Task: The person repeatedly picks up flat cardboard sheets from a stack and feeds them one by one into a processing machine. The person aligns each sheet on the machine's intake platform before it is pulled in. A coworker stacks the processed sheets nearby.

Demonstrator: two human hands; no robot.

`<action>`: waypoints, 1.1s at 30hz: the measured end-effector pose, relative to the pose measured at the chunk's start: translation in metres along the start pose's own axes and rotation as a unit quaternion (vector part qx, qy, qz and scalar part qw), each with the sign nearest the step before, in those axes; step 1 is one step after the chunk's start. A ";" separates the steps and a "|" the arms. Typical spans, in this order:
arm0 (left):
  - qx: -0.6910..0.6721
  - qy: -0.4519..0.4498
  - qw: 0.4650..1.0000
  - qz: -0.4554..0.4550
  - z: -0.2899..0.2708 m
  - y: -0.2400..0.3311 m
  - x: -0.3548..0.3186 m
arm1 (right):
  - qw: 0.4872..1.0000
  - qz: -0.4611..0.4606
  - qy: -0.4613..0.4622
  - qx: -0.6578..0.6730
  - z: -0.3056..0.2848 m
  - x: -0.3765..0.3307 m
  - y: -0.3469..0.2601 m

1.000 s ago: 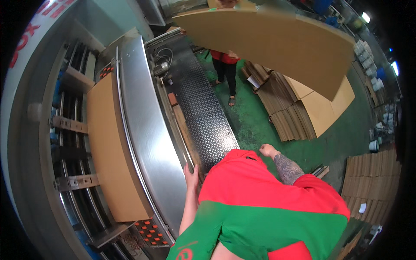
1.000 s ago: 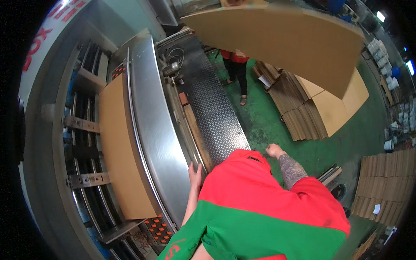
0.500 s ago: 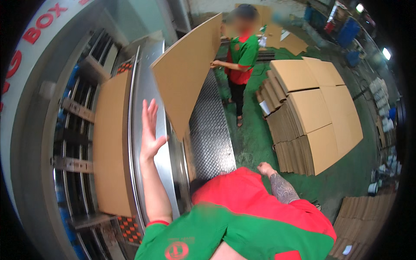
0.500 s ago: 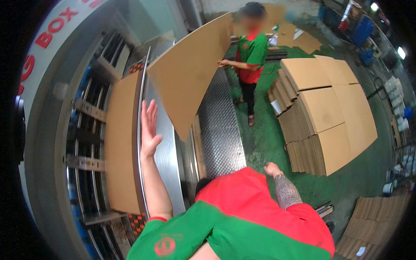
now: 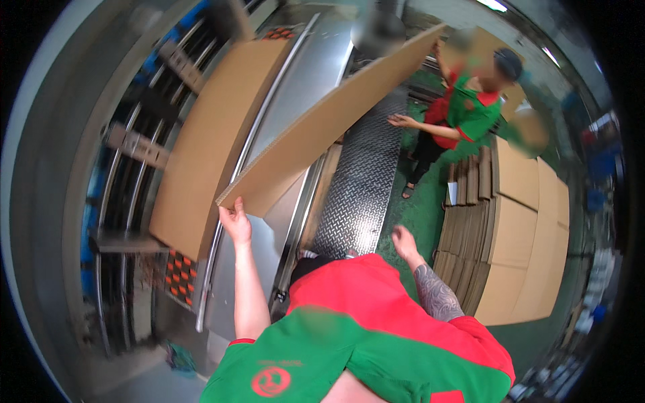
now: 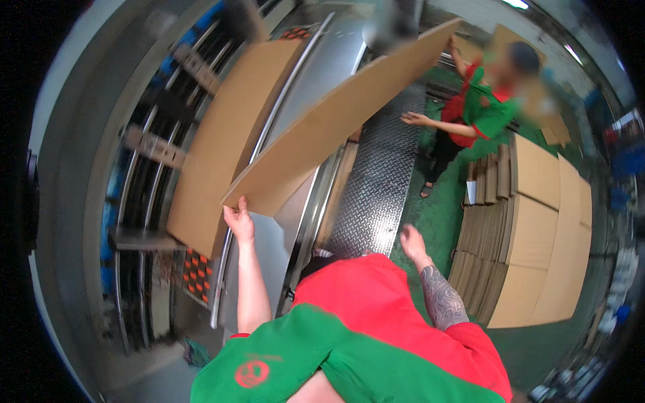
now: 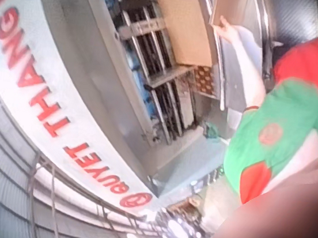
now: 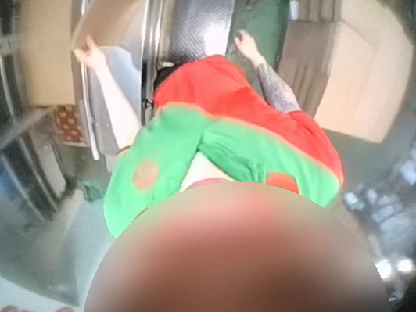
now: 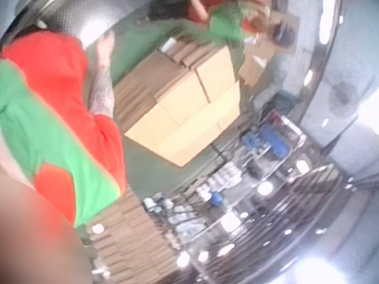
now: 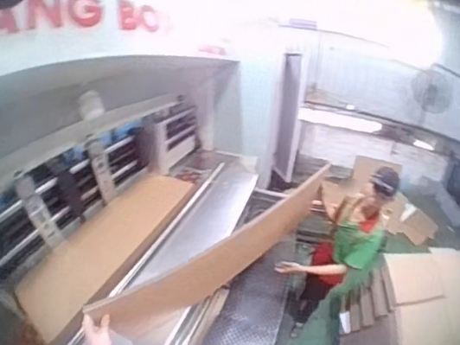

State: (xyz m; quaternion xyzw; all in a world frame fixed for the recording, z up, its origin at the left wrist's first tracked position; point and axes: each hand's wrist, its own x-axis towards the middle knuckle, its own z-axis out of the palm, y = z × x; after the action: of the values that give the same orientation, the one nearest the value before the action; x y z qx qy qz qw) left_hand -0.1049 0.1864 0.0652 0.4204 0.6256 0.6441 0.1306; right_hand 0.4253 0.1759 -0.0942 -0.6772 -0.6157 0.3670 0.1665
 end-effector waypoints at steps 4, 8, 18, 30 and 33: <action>0.003 0.077 0.993 -0.087 -0.126 -0.010 -0.042 | 0.974 -0.205 0.099 -0.013 -0.015 0.078 -0.164; 0.047 0.137 0.979 -0.145 -0.228 0.002 -0.106 | 0.884 -0.417 0.190 -0.094 -0.024 0.112 -0.346; 0.107 0.275 0.935 -0.198 -0.291 0.062 -0.243 | 0.630 -0.680 -0.162 -0.338 0.097 0.135 -0.588; 0.290 0.224 0.911 -0.190 -0.239 0.161 -0.206 | 0.576 -0.403 -0.660 -0.264 0.131 0.147 -0.455; 0.254 0.247 0.918 -0.179 -0.233 0.162 -0.204 | 0.583 -0.563 -0.524 -0.263 0.138 0.146 -0.424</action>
State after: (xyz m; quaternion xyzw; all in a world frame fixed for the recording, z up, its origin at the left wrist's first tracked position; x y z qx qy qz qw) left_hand -0.0860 -0.1468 0.1683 0.1479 0.8452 0.5128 -0.0263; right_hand 0.0231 0.3637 0.0571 0.1001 -0.9237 0.3128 -0.1973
